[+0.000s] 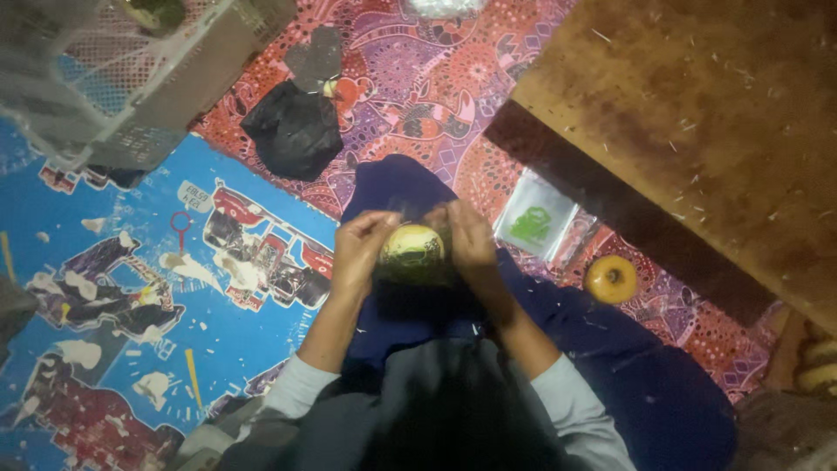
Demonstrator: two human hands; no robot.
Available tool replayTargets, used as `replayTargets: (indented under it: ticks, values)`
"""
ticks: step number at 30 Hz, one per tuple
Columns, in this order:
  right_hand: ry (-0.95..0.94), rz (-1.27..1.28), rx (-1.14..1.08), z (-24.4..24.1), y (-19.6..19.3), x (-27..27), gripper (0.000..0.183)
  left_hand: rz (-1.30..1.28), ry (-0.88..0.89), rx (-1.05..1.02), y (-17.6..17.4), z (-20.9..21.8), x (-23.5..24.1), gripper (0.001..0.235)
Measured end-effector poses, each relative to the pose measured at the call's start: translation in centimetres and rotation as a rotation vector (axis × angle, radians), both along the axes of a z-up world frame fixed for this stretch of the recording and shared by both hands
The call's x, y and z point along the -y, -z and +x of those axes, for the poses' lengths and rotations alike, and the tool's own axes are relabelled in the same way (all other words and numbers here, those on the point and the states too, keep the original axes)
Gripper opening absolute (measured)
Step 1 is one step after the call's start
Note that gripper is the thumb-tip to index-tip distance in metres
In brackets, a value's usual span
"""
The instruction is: The person sits on the floor and repeatedly picks up round pastries, places them into clear plastic bags, and sets the filled bags into a plastic crate. The person handles the pastries one at a time and arranges the filled bags in rows within the crate.
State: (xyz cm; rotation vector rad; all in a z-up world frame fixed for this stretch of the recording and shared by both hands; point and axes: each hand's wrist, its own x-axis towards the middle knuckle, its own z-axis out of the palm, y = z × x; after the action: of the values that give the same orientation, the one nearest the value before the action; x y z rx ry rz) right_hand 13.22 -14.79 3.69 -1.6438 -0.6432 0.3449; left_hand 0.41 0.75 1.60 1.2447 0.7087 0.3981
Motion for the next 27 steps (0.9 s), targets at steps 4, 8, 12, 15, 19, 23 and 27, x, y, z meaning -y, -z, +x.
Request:
replayTargets:
  ticks: [4,8,12,15,19,23,27]
  values:
    - [0.166,-0.088,0.162,0.2,-0.6,0.5,0.034,0.304,-0.15,0.165,-2.0,-0.4,1.7,0.011]
    - [0.091,-0.195,0.166,0.7,0.7,0.3,0.035,0.256,-0.207,0.112,-1.0,-0.8,2.5,0.025]
    - [0.053,-0.291,0.226,1.5,5.7,0.9,0.036,0.716,-0.202,-0.146,1.8,-1.4,1.5,0.033]
    - [0.138,-0.753,0.369,4.2,11.2,4.7,0.026,0.777,-0.165,-0.081,2.3,-2.6,1.4,0.021]
    - [0.313,-0.457,0.342,5.2,18.0,9.7,0.044,0.571,-0.09,-0.066,1.7,0.6,3.9,0.022]
    - [0.184,-0.238,0.272,4.4,22.6,15.3,0.028,0.372,0.286,0.098,4.5,6.4,10.8,0.017]
    - [0.517,-0.521,0.353,7.8,21.4,26.4,0.029,0.879,0.5,0.115,11.9,17.1,14.7,0.023]
